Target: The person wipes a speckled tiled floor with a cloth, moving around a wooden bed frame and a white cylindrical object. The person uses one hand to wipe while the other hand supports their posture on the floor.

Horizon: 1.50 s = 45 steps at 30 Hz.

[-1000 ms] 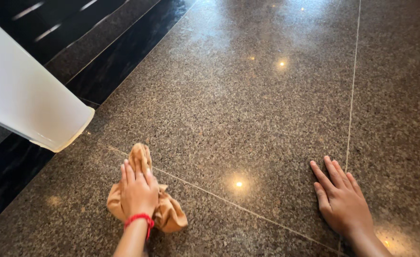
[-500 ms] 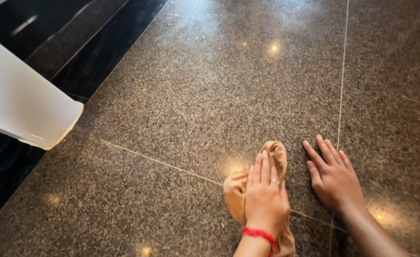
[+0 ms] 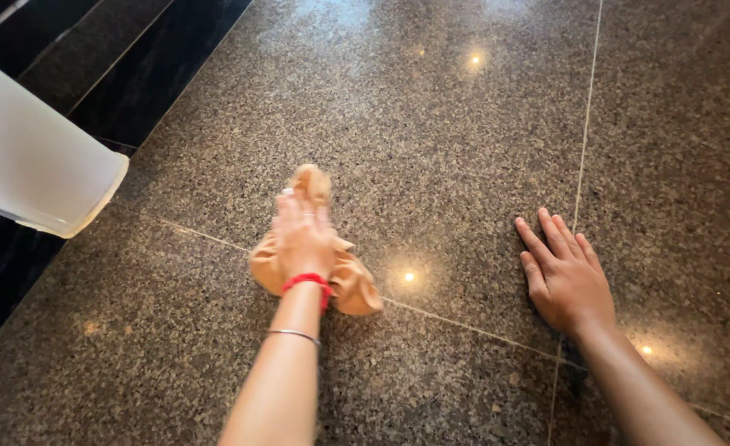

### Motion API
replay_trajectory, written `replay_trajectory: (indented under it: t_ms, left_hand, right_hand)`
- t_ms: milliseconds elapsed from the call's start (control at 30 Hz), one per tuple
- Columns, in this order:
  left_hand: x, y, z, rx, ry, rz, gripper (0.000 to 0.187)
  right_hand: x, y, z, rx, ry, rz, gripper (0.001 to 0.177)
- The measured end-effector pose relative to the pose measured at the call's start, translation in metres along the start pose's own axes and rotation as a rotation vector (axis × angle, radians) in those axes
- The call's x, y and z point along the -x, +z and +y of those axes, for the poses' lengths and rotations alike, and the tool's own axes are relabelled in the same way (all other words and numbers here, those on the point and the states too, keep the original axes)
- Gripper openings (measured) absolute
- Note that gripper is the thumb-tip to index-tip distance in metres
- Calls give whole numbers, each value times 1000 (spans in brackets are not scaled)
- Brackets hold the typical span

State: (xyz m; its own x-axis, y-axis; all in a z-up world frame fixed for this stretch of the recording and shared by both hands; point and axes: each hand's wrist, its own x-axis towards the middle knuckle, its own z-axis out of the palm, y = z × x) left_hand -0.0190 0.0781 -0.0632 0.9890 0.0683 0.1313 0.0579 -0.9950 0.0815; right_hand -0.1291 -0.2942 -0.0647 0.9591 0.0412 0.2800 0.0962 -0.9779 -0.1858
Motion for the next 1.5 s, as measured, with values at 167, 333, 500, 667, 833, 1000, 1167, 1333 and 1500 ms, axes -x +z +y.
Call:
replay_trajectory:
  t_ms: [167, 333, 500, 667, 833, 1000, 1167, 1333, 1500]
  left_hand:
    - [6, 4, -11, 221, -274, 122, 55]
    - [55, 19, 65, 201, 193, 358, 57]
    - [72, 10, 175, 534, 546, 244, 50]
    - [14, 22, 171, 349, 771, 239, 43]
    - [-52, 33, 91, 180, 465, 44, 50]
    - [-89, 4, -15, 72, 98, 151, 43]
    - [-66, -3, -97, 82, -326, 152, 48]
    - [-16, 23, -108, 28, -414, 275, 59]
    - [37, 23, -48, 139, -346, 241, 66]
  right_hand:
    - [-1, -4, -4, 17, 30, -10, 55]
    - [1, -4, -4, 11, 40, -3, 54]
    - [-3, -1, -2, -11, 5, 28, 57]
    - [1, -1, -1, -10, 23, 22, 56]
    - [-2, -4, -2, -21, 25, 34, 56]
    - [-5, -4, -3, -19, 46, 23, 55]
    - [-5, -1, -1, 21, 76, -23, 54]
    - [0, 6, 2, 29, 84, -25, 56]
    - [-5, 8, -19, 11, 164, 30, 57]
